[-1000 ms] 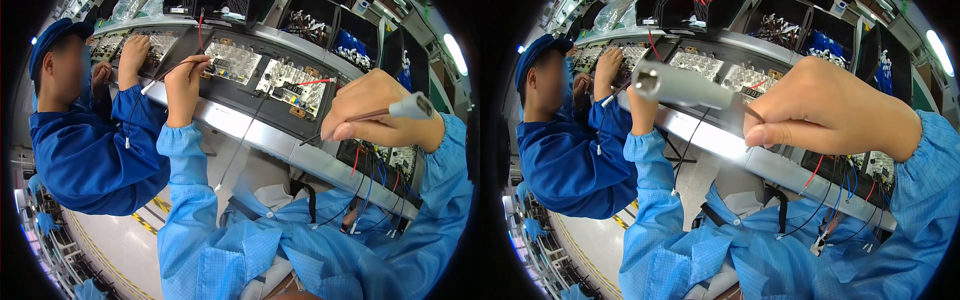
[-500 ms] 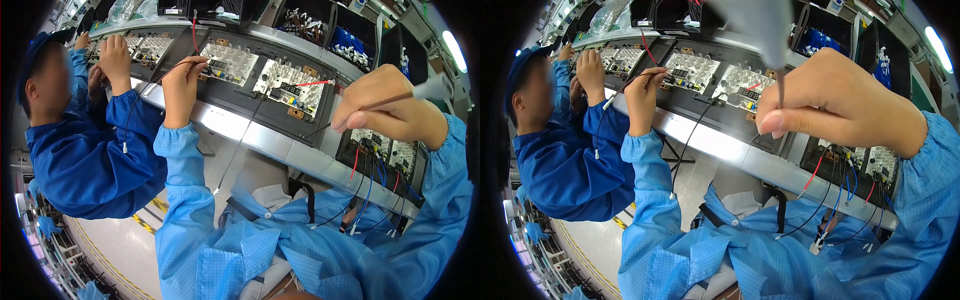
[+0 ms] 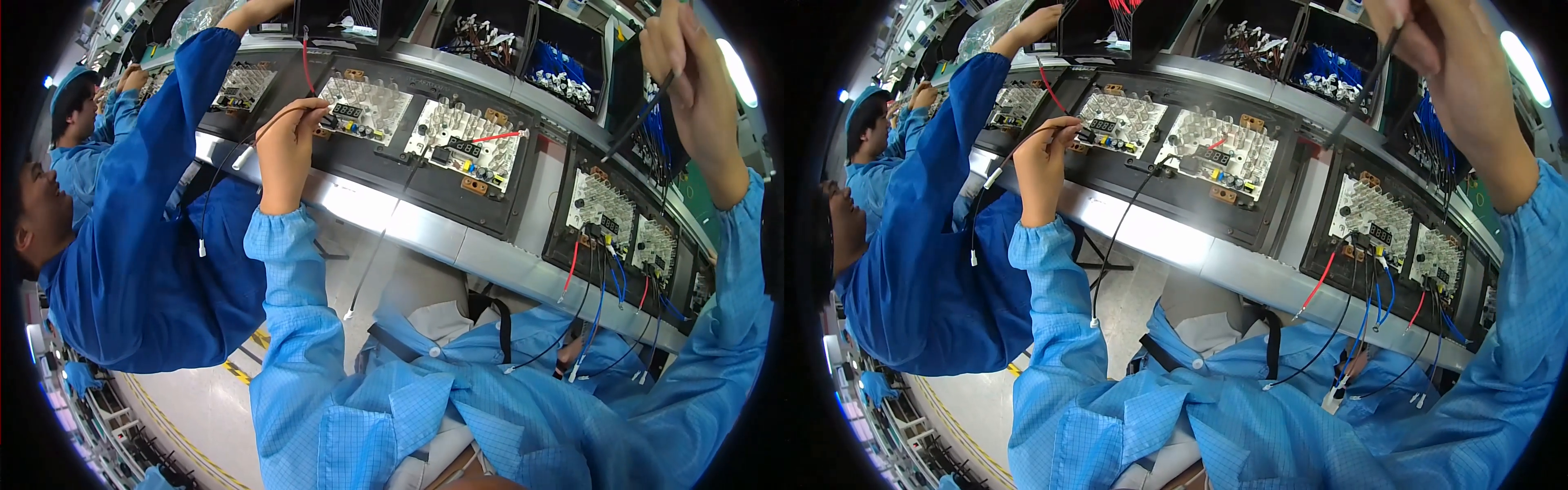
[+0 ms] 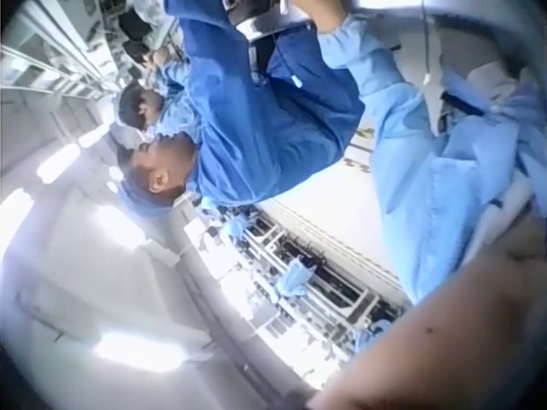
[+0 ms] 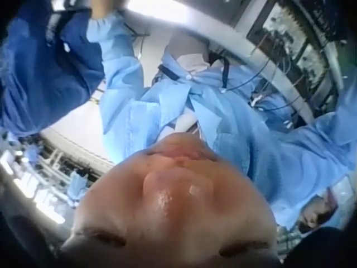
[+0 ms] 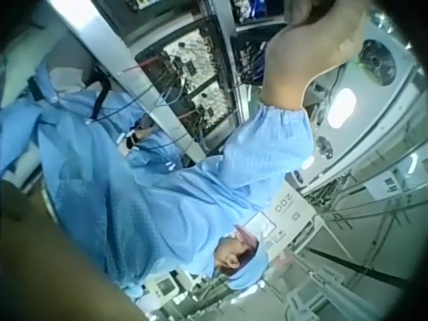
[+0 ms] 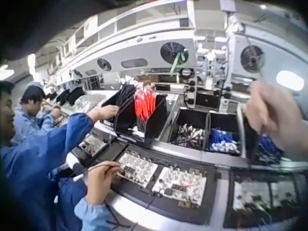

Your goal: Connecting wires and assembling components on circuit boards on a manual assembly line.

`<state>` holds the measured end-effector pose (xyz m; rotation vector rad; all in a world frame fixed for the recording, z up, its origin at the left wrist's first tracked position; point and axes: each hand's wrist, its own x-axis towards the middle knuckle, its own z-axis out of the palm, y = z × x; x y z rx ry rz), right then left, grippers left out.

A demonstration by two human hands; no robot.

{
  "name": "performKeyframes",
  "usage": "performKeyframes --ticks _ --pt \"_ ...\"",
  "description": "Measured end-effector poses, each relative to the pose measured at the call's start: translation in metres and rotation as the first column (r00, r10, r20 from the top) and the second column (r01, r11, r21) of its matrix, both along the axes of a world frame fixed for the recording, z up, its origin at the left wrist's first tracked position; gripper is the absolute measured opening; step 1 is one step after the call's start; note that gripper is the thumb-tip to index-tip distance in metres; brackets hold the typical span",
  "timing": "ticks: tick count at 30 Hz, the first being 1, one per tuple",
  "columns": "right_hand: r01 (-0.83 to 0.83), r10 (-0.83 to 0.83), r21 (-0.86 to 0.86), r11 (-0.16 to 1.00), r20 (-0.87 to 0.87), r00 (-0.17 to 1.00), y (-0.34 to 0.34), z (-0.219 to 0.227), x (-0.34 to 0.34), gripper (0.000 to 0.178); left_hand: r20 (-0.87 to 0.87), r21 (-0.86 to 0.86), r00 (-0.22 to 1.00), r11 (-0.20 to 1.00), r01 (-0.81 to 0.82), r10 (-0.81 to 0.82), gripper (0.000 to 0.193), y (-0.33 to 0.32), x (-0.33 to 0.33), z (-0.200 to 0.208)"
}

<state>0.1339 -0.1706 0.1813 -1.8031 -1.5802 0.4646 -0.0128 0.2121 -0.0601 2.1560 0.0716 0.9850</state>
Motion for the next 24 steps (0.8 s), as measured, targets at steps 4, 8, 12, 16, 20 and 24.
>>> performKeyframes --ticks 4,8,12,16,20,24 --pt "0.107 -0.107 0.012 0.994 0.016 0.994 -0.031 -0.001 0.025 0.036 -0.062 0.002 0.998 1.000 -0.013 0.013 0.007 -0.005 0.004 0.007" --pt "0.183 -0.184 0.033 0.983 0.023 0.983 0.007 -0.012 -0.005 0.034 -0.055 -0.005 0.998 1.000 -0.018 0.017 0.007 -0.004 0.000 0.005" --pt "0.267 -0.268 0.048 0.963 0.032 0.963 0.025 -0.017 -0.029 0.032 -0.019 0.021 1.000 1.000 -0.004 0.004 0.006 -0.006 -0.003 0.008" --pt "0.350 -0.353 0.061 0.935 0.044 0.934 0.034 -0.020 -0.043 0.031 -0.062 0.024 0.998 0.999 -0.022 0.024 0.006 -0.011 -0.003 0.014" --pt "0.423 -0.426 0.071 0.903 0.040 0.904 0.027 -0.027 -0.030 0.029 -0.085 0.034 0.996 0.999 -0.006 0.008 0.007 -0.008 -0.006 0.014" --pt "0.493 -0.497 0.073 0.867 0.038 0.867 0.036 -0.036 -0.034 0.027 -0.066 0.043 0.998 0.999 0.013 -0.010 0.009 -0.007 -0.002 0.012"
